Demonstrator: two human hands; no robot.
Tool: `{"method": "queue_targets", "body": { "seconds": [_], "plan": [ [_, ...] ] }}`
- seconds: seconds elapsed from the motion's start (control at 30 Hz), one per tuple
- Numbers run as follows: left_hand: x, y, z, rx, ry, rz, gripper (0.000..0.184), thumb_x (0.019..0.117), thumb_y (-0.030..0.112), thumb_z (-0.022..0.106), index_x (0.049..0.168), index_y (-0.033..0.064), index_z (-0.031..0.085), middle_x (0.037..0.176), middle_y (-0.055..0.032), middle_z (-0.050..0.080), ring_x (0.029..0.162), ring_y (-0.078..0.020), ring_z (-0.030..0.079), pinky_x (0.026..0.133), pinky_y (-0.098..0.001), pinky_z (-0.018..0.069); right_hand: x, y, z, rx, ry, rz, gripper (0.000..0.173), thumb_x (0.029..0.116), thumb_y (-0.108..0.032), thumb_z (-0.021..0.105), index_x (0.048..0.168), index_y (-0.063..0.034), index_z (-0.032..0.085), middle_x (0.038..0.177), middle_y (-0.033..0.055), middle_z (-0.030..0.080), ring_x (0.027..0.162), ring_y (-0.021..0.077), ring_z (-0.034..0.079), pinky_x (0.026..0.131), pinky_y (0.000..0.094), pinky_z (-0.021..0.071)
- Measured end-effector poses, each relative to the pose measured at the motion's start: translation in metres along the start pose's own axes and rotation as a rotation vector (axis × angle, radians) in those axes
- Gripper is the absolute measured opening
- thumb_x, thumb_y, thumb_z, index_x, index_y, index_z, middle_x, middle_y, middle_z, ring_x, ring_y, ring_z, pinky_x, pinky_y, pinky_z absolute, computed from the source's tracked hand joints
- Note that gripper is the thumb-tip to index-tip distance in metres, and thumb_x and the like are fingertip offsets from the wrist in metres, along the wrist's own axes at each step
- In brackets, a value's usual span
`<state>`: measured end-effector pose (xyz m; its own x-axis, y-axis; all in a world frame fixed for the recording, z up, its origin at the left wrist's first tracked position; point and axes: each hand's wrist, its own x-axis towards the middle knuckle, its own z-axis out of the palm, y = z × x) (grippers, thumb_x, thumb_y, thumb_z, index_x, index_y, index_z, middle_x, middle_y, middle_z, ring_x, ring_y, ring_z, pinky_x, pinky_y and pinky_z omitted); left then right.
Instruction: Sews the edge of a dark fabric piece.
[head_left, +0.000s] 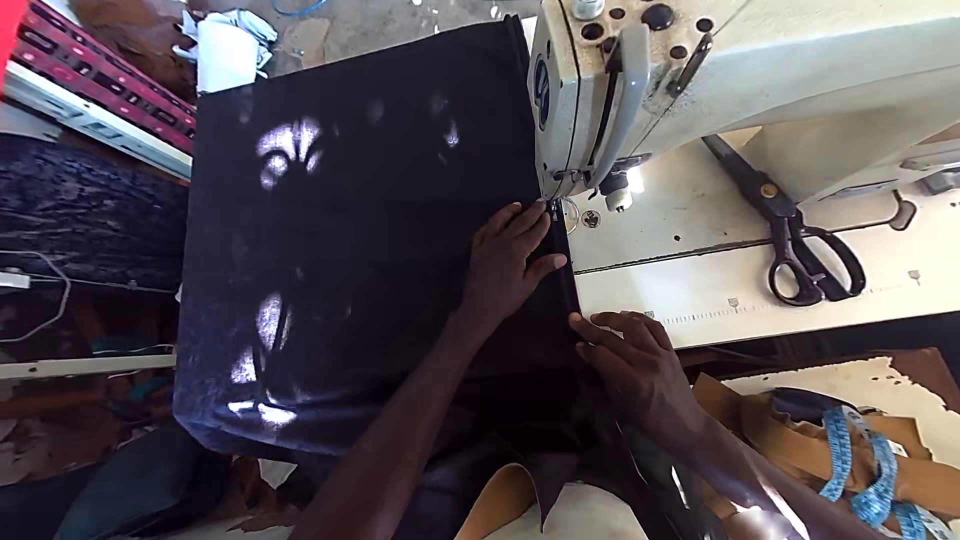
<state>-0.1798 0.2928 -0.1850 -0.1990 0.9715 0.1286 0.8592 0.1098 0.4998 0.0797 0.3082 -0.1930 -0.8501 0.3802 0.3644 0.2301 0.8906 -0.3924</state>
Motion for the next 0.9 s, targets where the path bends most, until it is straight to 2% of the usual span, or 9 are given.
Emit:
{"method": "queue_targets", "body": {
  "seconds": [0.17, 0.33, 0.47, 0.6, 0.9],
  "plan": [
    [0.017, -0.006, -0.005, 0.032, -0.013, -0.004, 0.065, 0.1009, 0.061, 0.049, 0.146, 0.0164, 0.059, 0.16, 0.0013, 0.045, 0.153, -0.0292, 0.029, 0.119, -0.0581, 0.0249, 0.018, 0.008, -0.003, -0.024, -0.026, 0.03, 0.022, 0.098, -0.006, 0.055, 0.095, -0.0109, 0.076, 0.137, 0.0006, 0.067, 0.131, 0.0278, 0.058, 0.11, 0.052, 0.0422],
    [0.034, -0.013, -0.01, 0.047, -0.052, -0.007, 0.063, 0.1003, 0.062, 0.05, 0.14, 0.015, 0.064, 0.161, -0.0004, 0.044, 0.154, -0.0308, 0.027, 0.119, -0.0595, 0.0221, 0.034, 0.012, -0.005, -0.04, -0.041, 0.056, 0.023, 0.0993, -0.006, 0.054, 0.097, -0.0116, 0.076, 0.134, -0.0008, 0.068, 0.127, 0.0264, 0.059, 0.108, 0.0492, 0.0432],
    [0.016, -0.003, -0.008, 0.032, -0.003, 0.025, 0.063, 0.1006, 0.06, 0.052, 0.14, 0.0128, 0.064, 0.157, -0.0045, 0.049, 0.153, -0.0336, 0.028, 0.121, -0.0595, 0.0231, 0.035, 0.012, -0.005, -0.052, -0.045, 0.06, 0.021, 0.099, -0.006, 0.055, 0.097, -0.0116, 0.076, 0.133, -0.0003, 0.068, 0.126, 0.0267, 0.059, 0.107, 0.0508, 0.0428],
    [-0.007, 0.006, 0.002, 0.032, -0.016, -0.001, 0.064, 0.1021, 0.061, 0.047, 0.146, 0.0162, 0.059, 0.164, 0.002, 0.039, 0.155, -0.0285, 0.025, 0.124, -0.0556, 0.0205, 0.035, 0.011, -0.003, -0.046, -0.03, 0.063, 0.021, 0.0991, -0.006, 0.055, 0.095, -0.011, 0.075, 0.132, 0.0006, 0.069, 0.126, 0.0276, 0.06, 0.107, 0.0508, 0.0428],
    [0.006, -0.002, 0.0, 0.066, -0.011, -0.008, 0.064, 0.1018, 0.063, 0.044, 0.148, 0.0211, 0.057, 0.163, 0.0021, 0.041, 0.155, -0.0293, 0.025, 0.123, -0.0569, 0.0197, 0.049, 0.019, 0.0, -0.056, 0.01, 0.067, 0.023, 0.1022, -0.007, 0.052, 0.096, -0.0112, 0.074, 0.131, -0.0002, 0.07, 0.125, 0.0257, 0.061, 0.108, 0.0489, 0.0417]
  ]
}}
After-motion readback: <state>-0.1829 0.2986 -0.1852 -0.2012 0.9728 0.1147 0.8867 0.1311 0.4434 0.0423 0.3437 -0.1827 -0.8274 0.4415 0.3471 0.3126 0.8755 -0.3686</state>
